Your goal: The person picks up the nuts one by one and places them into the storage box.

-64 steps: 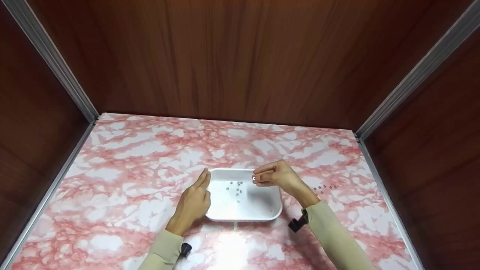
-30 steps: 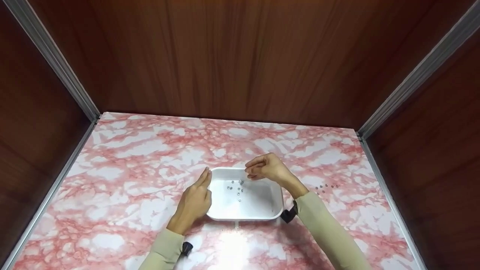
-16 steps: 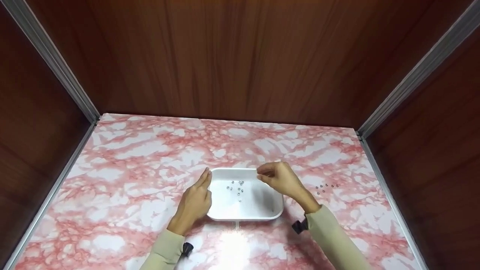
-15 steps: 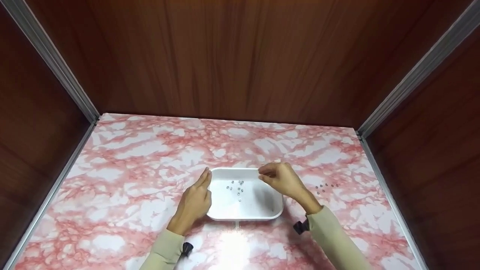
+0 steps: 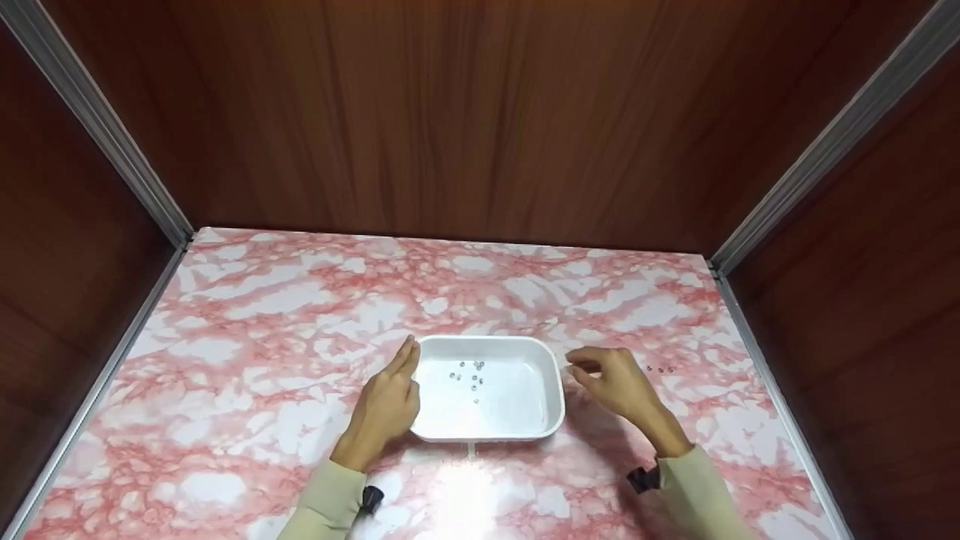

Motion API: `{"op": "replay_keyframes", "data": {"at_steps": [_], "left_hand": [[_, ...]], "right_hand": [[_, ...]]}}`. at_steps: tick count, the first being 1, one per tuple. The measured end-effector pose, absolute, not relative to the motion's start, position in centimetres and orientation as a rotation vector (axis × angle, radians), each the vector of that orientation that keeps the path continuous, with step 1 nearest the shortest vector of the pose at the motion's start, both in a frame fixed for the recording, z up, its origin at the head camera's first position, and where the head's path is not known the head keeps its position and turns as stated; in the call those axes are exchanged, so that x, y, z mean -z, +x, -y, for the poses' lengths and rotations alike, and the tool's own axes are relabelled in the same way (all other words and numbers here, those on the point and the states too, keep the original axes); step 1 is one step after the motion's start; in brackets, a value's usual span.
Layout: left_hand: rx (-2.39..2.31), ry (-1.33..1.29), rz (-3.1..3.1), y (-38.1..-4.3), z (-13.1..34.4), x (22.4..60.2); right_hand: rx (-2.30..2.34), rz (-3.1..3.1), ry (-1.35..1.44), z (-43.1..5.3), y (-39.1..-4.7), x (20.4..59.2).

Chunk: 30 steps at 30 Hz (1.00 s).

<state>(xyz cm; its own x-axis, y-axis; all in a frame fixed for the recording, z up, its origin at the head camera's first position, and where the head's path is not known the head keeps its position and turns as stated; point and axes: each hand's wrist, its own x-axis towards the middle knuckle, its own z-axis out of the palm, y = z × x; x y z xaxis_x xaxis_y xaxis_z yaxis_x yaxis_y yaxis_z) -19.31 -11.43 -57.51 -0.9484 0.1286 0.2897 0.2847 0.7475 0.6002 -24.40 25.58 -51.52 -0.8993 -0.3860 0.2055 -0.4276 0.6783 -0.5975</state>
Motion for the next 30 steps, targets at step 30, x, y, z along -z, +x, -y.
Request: {"op": "replay_keyframes", "data": {"at_steps": [30], "left_hand": [[0.898,-0.320,2.714,-19.2,11.4,57.6]], "right_hand": [[-0.359,2.753,0.719,-33.5,-22.5,56.2]]}}
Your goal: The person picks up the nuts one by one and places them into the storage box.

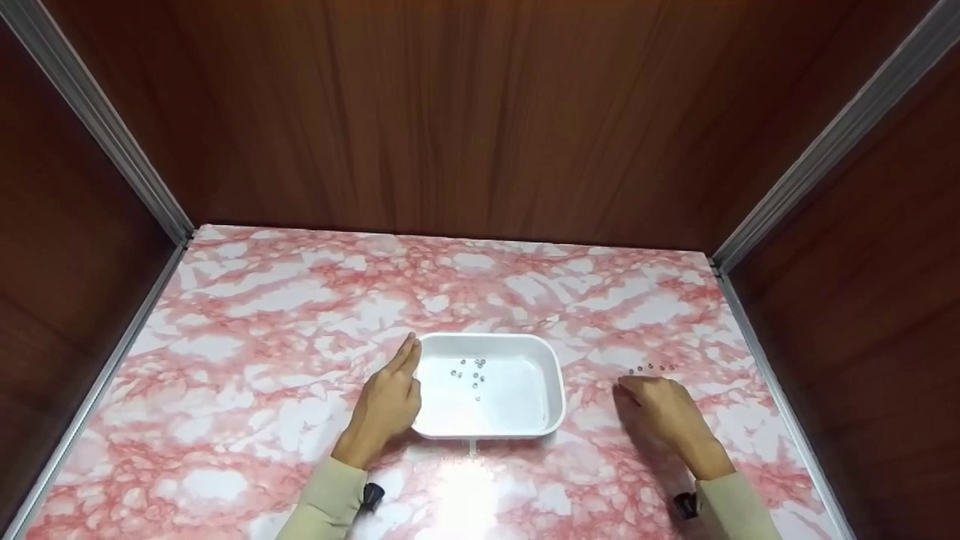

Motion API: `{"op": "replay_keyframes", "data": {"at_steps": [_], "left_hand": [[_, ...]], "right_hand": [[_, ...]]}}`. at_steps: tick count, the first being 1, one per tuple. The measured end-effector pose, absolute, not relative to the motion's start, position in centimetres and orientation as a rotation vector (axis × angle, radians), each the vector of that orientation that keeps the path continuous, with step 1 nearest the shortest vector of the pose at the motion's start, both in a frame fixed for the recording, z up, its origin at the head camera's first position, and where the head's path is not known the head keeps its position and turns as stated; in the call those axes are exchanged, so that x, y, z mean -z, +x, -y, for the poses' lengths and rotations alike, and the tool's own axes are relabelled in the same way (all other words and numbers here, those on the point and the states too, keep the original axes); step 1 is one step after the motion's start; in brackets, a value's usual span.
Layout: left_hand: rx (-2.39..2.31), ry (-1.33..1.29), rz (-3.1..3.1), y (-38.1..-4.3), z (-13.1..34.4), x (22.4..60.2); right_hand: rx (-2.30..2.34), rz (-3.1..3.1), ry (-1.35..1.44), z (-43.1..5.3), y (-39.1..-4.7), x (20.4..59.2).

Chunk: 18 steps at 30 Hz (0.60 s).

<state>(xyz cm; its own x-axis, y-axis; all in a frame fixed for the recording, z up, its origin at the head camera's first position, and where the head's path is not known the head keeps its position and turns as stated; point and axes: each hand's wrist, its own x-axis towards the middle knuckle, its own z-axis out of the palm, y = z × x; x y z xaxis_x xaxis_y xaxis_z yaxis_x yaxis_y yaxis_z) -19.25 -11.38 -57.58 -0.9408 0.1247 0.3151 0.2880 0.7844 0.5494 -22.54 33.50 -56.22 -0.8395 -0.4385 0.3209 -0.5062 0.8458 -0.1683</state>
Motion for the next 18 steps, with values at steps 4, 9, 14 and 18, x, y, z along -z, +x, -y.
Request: {"op": "replay_keyframes", "data": {"at_steps": [4,9,14,18], "left_hand": [[0.887,-0.328,2.701,-19.3,11.4,57.6],[0.902,-0.327,2.692,-19.4,11.4,57.6],[0.922,-0.321,2.711,-19.3,11.4,57.6],[0.953,-0.318,2.737,-19.2,11.5,57.4]], "right_hand": [[-0.340,2.794,0.685,-34.0,-22.7,56.4],[-0.309,2.798,0.683,-34.3,-23.1,56.6],[-0.307,2.787,0.693,-34.4,-23.6,56.8],[-0.292,2.801,0.688,-34.3,-23.7,56.9]]}}
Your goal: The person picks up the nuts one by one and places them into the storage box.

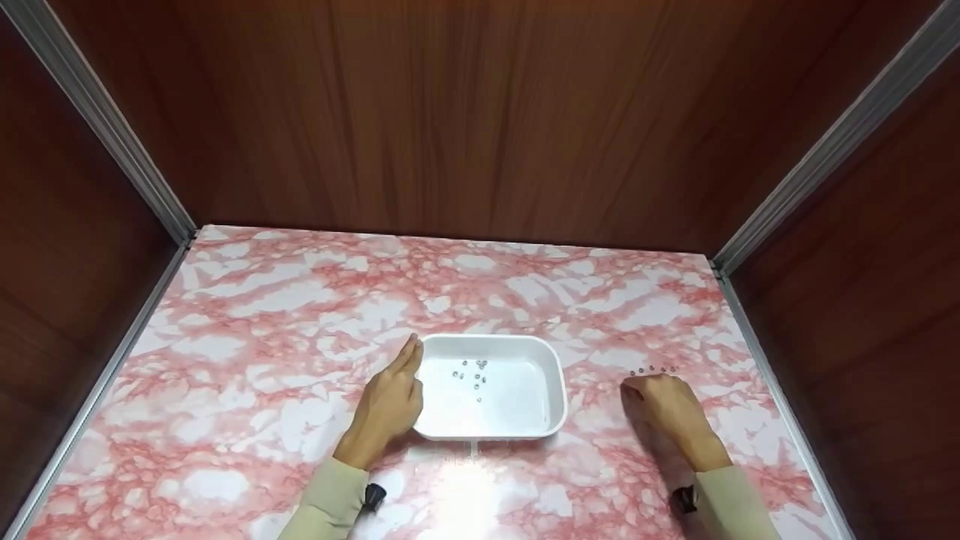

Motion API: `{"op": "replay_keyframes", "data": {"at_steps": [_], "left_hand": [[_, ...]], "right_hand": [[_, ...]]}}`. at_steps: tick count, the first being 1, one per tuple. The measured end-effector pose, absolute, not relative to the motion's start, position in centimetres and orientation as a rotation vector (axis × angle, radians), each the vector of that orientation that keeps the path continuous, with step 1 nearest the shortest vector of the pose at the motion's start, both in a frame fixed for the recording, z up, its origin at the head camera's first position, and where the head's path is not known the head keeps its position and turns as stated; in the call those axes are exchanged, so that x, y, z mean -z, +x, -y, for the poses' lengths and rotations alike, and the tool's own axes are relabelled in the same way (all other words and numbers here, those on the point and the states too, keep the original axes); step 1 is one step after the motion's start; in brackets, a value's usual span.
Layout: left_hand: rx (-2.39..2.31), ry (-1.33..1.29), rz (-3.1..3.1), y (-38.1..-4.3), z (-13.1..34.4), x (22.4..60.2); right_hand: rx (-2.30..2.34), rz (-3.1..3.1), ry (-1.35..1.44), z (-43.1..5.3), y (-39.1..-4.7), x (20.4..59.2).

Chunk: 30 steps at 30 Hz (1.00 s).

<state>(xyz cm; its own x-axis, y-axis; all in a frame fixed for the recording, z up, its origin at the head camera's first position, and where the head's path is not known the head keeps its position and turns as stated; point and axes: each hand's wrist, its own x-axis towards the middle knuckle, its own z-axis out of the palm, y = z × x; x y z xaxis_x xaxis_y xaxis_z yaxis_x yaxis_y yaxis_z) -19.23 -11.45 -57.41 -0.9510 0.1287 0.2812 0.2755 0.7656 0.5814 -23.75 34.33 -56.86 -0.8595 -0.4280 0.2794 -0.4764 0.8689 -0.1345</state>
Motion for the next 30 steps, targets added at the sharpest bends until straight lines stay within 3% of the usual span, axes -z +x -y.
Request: {"op": "replay_keyframes", "data": {"at_steps": [30], "left_hand": [[0.953,-0.326,2.726,-19.39,11.37,57.48]], "right_hand": [[-0.255,2.938,0.695,-33.97,-23.94,56.29]]}}
